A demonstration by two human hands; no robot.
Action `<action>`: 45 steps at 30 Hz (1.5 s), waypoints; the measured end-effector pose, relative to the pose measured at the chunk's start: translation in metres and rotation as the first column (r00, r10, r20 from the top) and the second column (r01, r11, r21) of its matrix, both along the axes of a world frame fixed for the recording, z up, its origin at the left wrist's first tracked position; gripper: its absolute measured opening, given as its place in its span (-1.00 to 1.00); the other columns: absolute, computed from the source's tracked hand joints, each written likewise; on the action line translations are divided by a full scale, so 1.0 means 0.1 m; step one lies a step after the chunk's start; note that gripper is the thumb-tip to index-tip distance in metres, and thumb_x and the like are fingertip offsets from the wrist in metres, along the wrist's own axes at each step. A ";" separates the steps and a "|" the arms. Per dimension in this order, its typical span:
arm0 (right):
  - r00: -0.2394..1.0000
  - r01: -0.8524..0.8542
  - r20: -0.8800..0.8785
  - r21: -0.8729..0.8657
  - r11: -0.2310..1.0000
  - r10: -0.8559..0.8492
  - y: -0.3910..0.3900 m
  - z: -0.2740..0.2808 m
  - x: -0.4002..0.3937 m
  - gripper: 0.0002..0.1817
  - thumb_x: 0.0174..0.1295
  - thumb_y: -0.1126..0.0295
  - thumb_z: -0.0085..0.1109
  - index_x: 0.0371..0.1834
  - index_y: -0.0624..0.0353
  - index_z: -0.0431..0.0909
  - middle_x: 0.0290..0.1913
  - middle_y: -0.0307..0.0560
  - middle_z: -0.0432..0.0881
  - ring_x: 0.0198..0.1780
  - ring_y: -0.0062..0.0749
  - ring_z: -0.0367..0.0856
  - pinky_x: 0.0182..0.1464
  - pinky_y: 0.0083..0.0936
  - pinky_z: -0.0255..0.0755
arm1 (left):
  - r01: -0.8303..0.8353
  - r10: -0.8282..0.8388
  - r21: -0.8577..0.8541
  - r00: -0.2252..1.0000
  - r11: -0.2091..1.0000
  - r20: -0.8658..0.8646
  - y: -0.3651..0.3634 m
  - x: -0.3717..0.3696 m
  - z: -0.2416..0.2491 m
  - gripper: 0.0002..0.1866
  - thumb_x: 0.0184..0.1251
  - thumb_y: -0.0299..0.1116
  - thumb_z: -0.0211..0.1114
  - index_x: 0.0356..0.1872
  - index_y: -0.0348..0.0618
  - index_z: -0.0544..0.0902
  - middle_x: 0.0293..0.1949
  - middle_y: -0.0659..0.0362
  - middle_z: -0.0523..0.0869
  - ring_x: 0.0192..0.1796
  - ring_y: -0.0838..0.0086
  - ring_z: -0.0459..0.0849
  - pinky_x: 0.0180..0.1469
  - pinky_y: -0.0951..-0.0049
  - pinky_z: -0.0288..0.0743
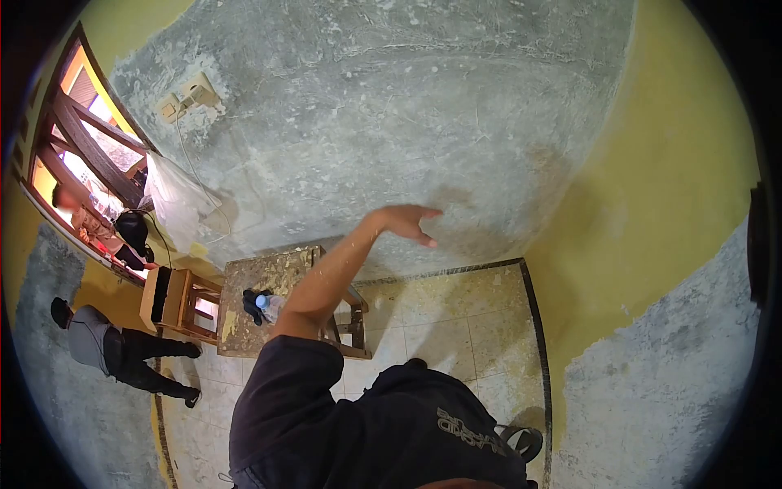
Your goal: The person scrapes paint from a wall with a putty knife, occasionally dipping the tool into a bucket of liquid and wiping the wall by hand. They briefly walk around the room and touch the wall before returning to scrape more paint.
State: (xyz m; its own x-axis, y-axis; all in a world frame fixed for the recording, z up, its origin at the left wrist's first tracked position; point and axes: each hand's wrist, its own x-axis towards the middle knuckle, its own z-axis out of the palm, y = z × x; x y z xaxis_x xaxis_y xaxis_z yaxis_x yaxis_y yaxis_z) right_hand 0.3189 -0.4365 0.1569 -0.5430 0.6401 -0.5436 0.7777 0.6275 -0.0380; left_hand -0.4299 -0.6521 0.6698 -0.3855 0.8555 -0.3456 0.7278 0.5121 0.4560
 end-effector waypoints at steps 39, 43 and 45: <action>0.894 -0.081 0.439 -0.045 0.996 0.093 0.18 0.58 -0.94 -0.62 0.22 0.12 0.01 -0.12 0.19 0.57 -0.20 0.11 0.62 -0.07 0.01 0.60 -0.09 -0.09 0.46 | -0.495 0.676 -0.519 0.695 0.697 0.244 -2.60 2.36 -3.71 -0.15 0.04 0.13 0.41 0.31 -0.14 0.38 0.20 -0.06 0.53 0.23 0.11 0.50 0.26 0.21 0.39; 0.880 -0.092 0.463 -0.051 0.994 0.105 0.13 0.56 -0.88 -0.62 0.23 0.11 0.00 -0.11 0.17 0.57 -0.18 0.10 0.62 -0.05 -0.02 0.60 -0.08 -0.11 0.47 | -0.487 0.662 -0.480 0.680 0.730 0.316 -2.51 2.27 -3.78 -0.15 0.02 0.09 0.43 0.31 -0.16 0.38 0.15 -0.05 0.58 0.21 0.10 0.52 0.26 0.23 0.38; 0.874 -0.096 0.473 -0.053 0.994 0.110 0.09 0.56 -0.86 -0.62 0.24 0.10 -0.01 -0.11 0.17 0.57 -0.17 0.09 0.61 -0.04 -0.04 0.60 -0.07 -0.12 0.48 | -0.492 0.656 -0.453 0.670 0.743 0.347 -2.56 2.27 -3.87 -0.16 0.00 0.09 0.44 0.29 -0.14 0.40 0.11 -0.05 0.61 0.21 0.10 0.52 0.26 0.23 0.37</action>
State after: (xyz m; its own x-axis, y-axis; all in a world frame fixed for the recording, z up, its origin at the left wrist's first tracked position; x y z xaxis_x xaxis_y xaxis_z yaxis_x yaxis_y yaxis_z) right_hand 0.2326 -0.4275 0.2125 -0.2770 0.5761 -0.7690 0.6377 0.7089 0.3014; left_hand -0.2026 -0.9076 0.2829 -0.4876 0.3370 -0.8054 -0.0175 0.9186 0.3949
